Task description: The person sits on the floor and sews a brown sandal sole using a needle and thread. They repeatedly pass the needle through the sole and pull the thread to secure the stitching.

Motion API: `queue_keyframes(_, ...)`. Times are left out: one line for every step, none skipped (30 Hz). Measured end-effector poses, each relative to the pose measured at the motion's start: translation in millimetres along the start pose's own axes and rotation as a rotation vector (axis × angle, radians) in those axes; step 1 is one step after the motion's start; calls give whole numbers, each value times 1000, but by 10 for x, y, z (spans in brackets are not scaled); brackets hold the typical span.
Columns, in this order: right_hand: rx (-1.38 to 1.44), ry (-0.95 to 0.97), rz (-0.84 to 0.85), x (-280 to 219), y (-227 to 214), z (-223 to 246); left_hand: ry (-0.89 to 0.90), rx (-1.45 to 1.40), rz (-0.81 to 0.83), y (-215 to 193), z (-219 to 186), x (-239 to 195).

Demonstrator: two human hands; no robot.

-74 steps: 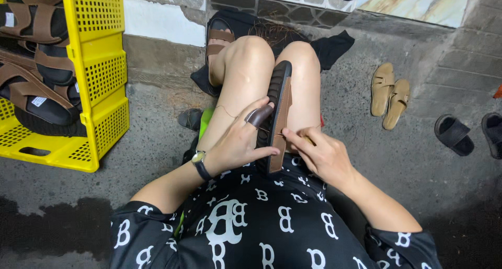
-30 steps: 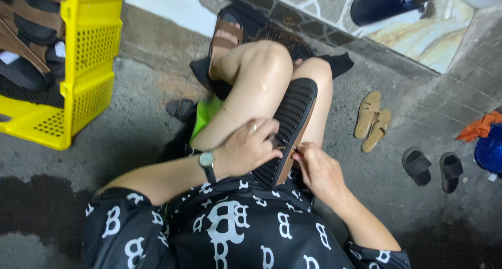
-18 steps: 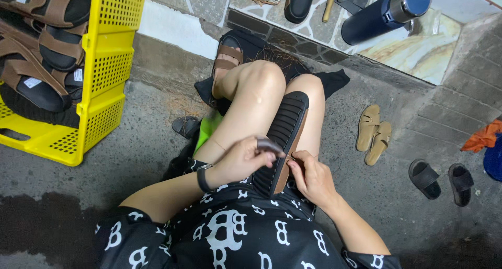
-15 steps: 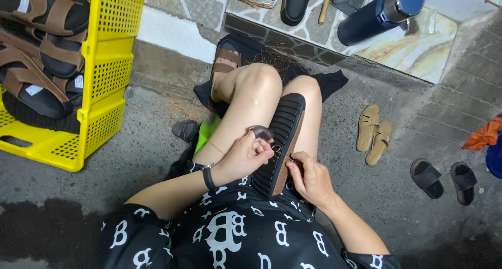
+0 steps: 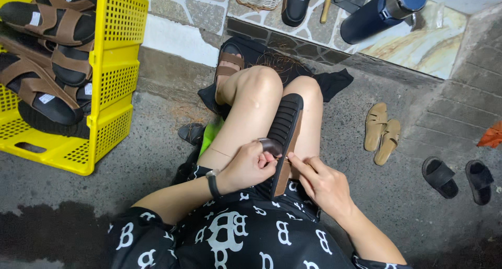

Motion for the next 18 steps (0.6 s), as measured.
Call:
queue_keyframes(-21, 26, 48, 1, -30, 3, 181, 167, -86, 22, -90, -10)
queue_keyframes(-40, 48, 99, 3, -56, 8, 361, 331, -177, 61, -168, -49)
queue_keyframes(-42, 47, 98, -42, -135, -47, 364, 330, -177, 71, -160, -60)
queue_keyframes(-72, 134, 333, -137, -89, -153, 359, 449, -150, 126, -136, -70)
queue_keyframes(-102, 222, 565, -264, -60, -259, 354, 567, -122, 180, -107, -78)
queue_keyframes(-101, 222, 566, -319, -121, -287, 353, 567, -123, 190, -103, -86)
queue_keyframes(-159, 178, 535, -354, -206, -301, 341, 600, -103, 219, -89, -89)
queue_keyframes(-217, 132, 503, -396, -288, -309, 329, 634, -83, 248, -69, -99)
queue_keyframes(-215, 132, 503, -358, -256, -289, 328, 634, -83, 250, -48, -117)
queue_keyframes(-95, 105, 487, -304, -208, -246, 343, 654, -56, 262, -40, -117)
queue_keyframes(25, 77, 469, -250, -170, -204, 359, 674, -28, 277, -35, -115)
queue_keyframes(26, 78, 463, -197, -125, -152, 361, 679, -26, 273, 12, -109)
queue_keyframes(306, 27, 268, -100, -141, -42, 470, 760, -47, 291, 19, -138)
queue_keyframes(584, -31, 67, -6, -170, 49, 578, 842, -71, 299, 36, -179)
queue_keyframes(587, -37, 64, -29, -51, 32, 577, 848, -75, 295, 59, -177)
queue_keyframes(587, 54, -104, -59, -15, -71, 678, 789, -130, 277, 24, -214)
queue_keyframes(586, 144, -273, -108, 23, -173, 777, 728, -185, 256, -6, -256)
queue_keyframes(587, 143, -277, -103, 73, -175, 779, 732, -185, 264, -35, -273)
Point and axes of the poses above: each hand's wrist, its own x-axis towards the middle knuckle, its own y-axis out of the palm, z = x × y, the point moved 6 cm from there along x, towards the middle knuckle, and after that the axes turned 14 degrees about -y, right-handed, at the moved point
